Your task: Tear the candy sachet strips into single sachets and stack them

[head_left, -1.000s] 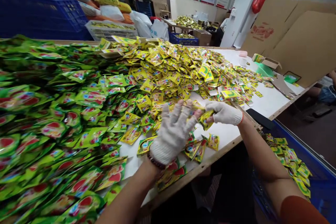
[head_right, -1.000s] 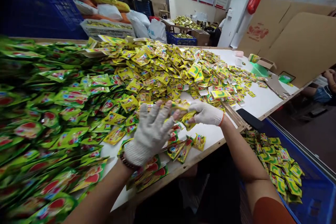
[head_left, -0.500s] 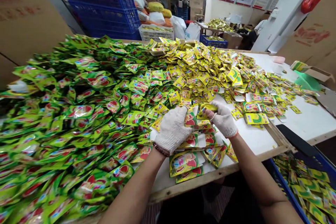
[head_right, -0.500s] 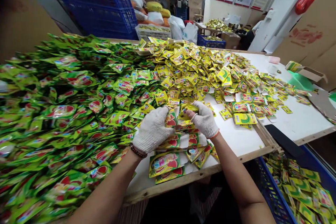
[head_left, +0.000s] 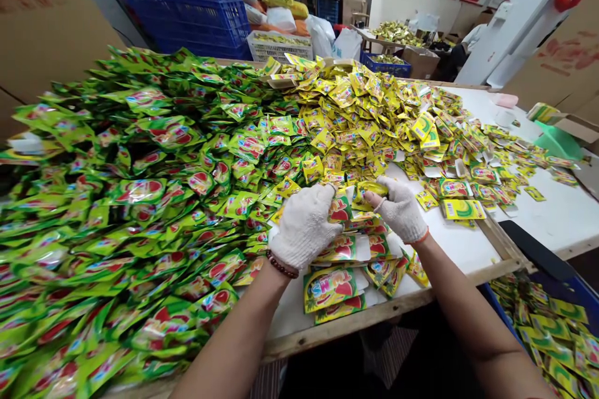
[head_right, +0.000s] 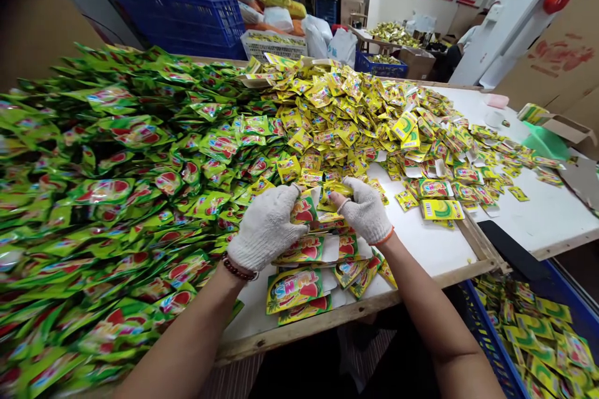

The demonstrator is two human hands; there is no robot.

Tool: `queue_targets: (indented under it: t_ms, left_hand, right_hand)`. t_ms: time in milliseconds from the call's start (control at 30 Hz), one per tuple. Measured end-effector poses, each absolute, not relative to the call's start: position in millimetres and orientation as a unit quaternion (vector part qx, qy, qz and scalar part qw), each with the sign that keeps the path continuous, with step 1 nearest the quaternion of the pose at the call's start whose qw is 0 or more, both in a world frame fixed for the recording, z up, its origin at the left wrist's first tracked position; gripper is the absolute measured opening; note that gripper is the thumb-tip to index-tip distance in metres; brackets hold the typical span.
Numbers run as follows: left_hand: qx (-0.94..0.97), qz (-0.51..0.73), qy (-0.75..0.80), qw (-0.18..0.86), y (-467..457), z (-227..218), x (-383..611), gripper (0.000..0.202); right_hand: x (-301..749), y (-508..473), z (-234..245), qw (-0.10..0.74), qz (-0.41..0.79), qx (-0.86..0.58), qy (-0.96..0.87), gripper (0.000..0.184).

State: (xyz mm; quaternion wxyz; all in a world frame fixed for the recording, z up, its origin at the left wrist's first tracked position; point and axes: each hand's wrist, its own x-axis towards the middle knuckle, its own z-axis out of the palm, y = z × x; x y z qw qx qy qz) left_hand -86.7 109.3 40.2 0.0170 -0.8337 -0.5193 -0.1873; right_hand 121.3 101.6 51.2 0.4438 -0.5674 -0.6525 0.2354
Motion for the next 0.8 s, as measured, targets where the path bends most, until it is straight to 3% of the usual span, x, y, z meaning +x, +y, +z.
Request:
queue_targets:
  t_ms: [267, 433, 633, 800]
  left_hand:
    - [-0.847, -0.165, -0.502, 0.064, 105, 44, -83, 0.055]
    - [-0.852, -0.183, -0.489, 0.049, 105, 42, -84, 0.034]
    - [-0.846, -0.205, -0.488, 0.067, 103, 42, -85, 0.061]
    - [-0.863, -0.166, -0.469, 0.085, 107, 43, -86, 0.057]
  right_hand:
    - [115, 105, 72, 0.286, 0.278, -0.503, -0.767, 0.018]
    - [106, 108, 59, 0.311, 0.149, -0.494, -0.798, 0.008]
    - [113, 108, 59, 0.351, 0.258, -0.491, -0.755, 0.024]
    - [111, 105, 74, 0.258, 0.206, -0.480, -0.813, 0.020]
